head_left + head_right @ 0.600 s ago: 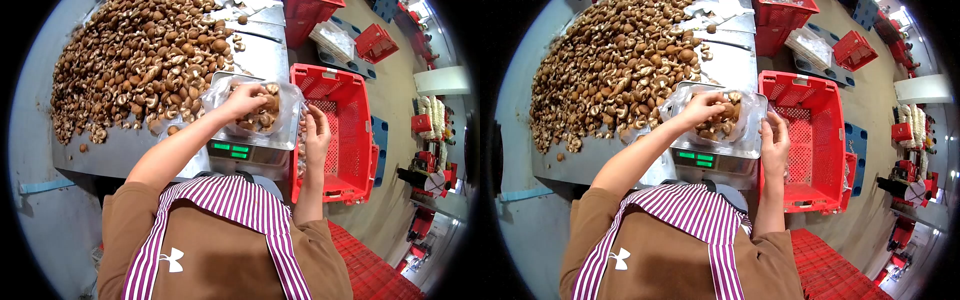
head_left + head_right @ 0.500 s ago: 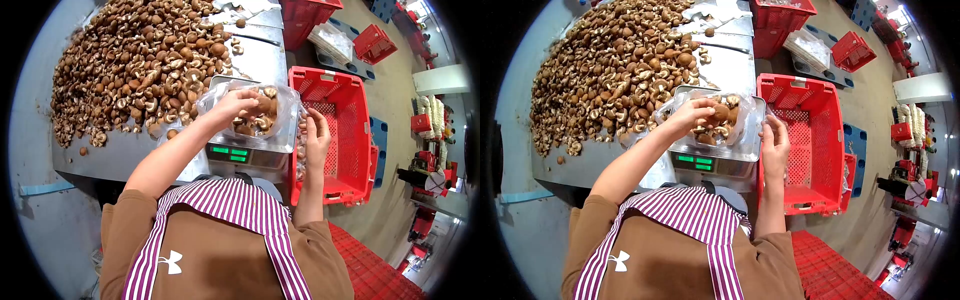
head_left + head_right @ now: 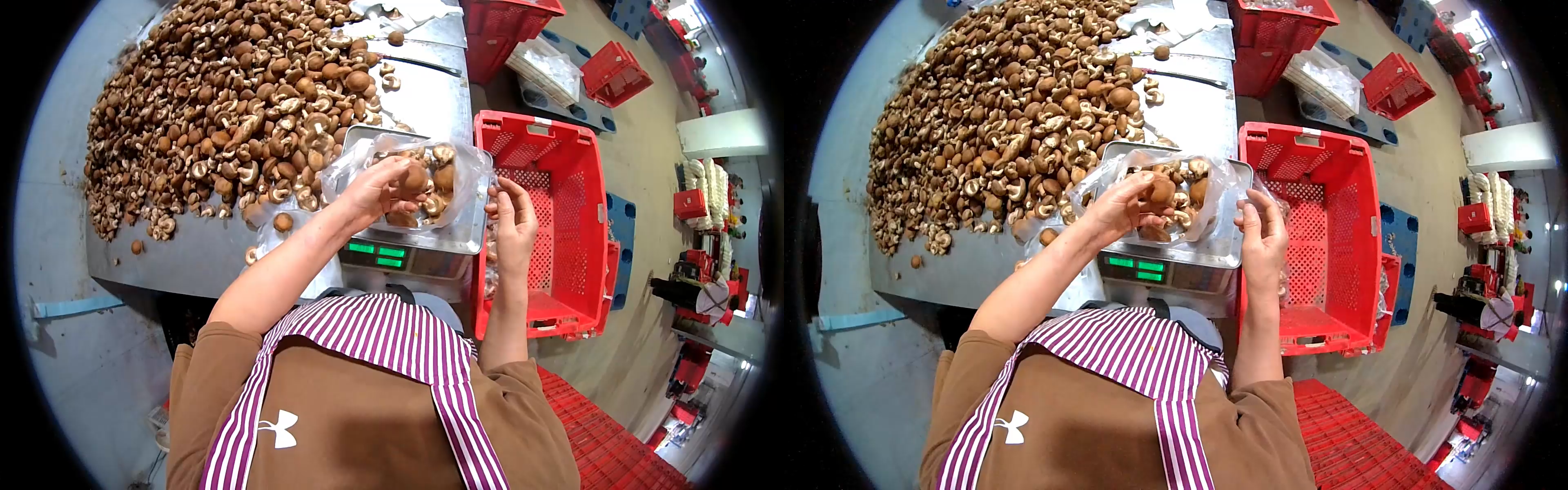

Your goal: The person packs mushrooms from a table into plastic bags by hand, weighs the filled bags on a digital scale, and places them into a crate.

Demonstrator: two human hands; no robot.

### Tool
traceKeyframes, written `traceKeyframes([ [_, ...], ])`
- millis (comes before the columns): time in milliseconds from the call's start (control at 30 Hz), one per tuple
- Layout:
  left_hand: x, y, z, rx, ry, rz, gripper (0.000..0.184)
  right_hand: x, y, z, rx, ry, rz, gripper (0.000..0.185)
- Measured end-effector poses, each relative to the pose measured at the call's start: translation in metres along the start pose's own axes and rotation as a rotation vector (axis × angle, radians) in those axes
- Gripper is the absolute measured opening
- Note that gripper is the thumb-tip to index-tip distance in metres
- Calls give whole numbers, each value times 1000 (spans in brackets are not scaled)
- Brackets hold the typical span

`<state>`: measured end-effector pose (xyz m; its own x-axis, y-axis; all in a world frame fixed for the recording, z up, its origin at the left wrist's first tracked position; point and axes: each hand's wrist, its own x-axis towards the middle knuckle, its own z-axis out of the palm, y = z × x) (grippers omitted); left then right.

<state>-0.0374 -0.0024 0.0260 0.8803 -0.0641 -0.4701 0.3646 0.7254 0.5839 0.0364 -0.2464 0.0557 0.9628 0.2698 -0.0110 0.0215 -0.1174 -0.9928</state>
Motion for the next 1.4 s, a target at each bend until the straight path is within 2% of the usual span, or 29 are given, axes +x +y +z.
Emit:
traceKeyframes([
  [133, -9, 9, -1, 116, 159, 135, 24, 2, -1, 1, 19, -3, 8, 25],
  [300, -16, 21, -9, 192, 271, 180, 16, 5, -12, 11, -5, 4, -63, 23],
  [367, -17, 18, -17, 676, 133, 179, 13, 7, -15, 15, -10, -10, -89, 22],
  [400, -18, 15, -12, 865, 150, 185, 11, 9, -16, 17, -14, -20, -117, 22],
  [433, -21, 15, -8, 1208, 186, 319, 18, 9, -18, 18, -14, -22, -117, 22],
  [500, -13, 1, -14, 1430, 184, 665, 25, 9, -20, 20, -48, -37, -115, 21],
  [567, -2, -4, -13, 1507, 158, 644, 26, 9, -15, 21, -43, -46, -117, 21],
  [667, 27, -16, -11, 1881, 157, 585, 32, 7, -14, 25, -37, -58, -110, 21],
  [767, 36, -21, -12, 1906, 117, 566, 30, 4, -17, 21, -56, -51, -124, 21],
  [833, 16, -9, 1, 1782, 117, 636, 25, 2, -17, 15, -76, -40, -138, 21],
  [933, -5, 17, 11, 1340, 80, 556, 35, 1, -14, 7, -44, -3, -93, 20],
  [967, -11, 24, 13, 1290, 120, 562, 32, 1, -13, 5, -43, -7, -91, 20],
  [1033, -14, 30, 9, 1041, 121, 431, 30, 2, -8, 5, -59, -21, -96, 20],
  [1067, -12, 28, 4, 1029, 126, 513, 29, 3, -8, 8, -51, -20, -95, 20],
  [1167, -22, 30, 10, 759, 108, 321, 23, 4, -19, 21, -68, -27, -122, 20],
  [1267, -17, 19, 9, 683, 132, 438, 25, 4, -20, 27, -65, -44, -116, 20],
  [1400, -7, 12, 12, 555, 144, 494, 26, 2, -21, 30, -61, -60, -128, 20],
])
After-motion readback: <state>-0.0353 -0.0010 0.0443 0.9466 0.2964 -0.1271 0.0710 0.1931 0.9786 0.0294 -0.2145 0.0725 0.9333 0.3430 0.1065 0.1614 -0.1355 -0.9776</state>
